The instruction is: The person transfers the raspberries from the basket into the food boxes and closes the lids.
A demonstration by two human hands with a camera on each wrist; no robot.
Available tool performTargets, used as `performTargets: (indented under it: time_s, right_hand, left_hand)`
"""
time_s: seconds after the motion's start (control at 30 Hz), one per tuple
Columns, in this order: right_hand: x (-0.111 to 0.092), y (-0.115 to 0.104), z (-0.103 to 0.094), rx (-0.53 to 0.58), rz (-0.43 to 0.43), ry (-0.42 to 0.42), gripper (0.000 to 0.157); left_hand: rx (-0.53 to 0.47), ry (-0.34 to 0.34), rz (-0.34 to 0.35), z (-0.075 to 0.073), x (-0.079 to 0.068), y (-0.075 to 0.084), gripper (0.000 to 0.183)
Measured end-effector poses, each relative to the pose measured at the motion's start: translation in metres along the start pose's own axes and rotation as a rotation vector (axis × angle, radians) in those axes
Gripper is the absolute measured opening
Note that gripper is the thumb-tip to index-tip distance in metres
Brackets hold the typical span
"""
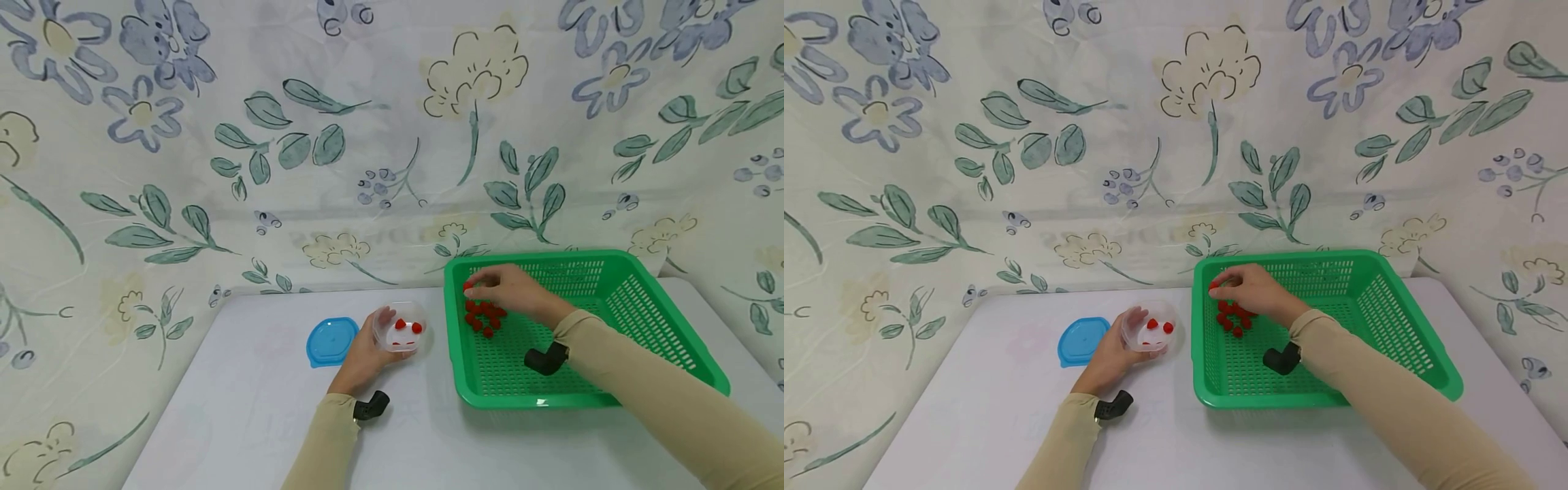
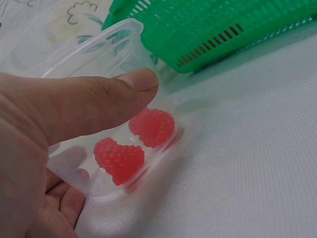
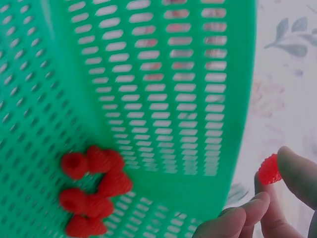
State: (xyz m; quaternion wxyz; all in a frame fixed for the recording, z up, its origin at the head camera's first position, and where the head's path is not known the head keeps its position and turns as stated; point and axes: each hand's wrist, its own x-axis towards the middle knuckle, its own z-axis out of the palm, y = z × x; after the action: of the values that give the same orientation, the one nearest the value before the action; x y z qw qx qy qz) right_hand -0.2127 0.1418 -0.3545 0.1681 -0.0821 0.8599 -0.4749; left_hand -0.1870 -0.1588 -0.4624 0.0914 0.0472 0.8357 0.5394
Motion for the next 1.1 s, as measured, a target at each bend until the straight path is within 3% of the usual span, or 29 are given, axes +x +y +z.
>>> performTargets:
  time_s: [0.23,0.5,1.1]
  right_hand:
    - [0.005,-0.020,0.016,-0.049,-0.046,0.031,0.033]
    - [0.013,-0.039,0.035,-0.086,-0.041,0.029,0.029]
    - [0.035,-0.059,0.067,-0.165,-0.073,0.013,0.021]
  left_hand:
    - [-0.006,-0.007,-0.004,-0.001,0.000,0.000,0.097]
    - [-0.026,-0.014,-0.001,-0.001,0.001,-0.001,0.099]
    - [-0.035,-0.019,0.006,-0.001,0.002,-0.002,0.099]
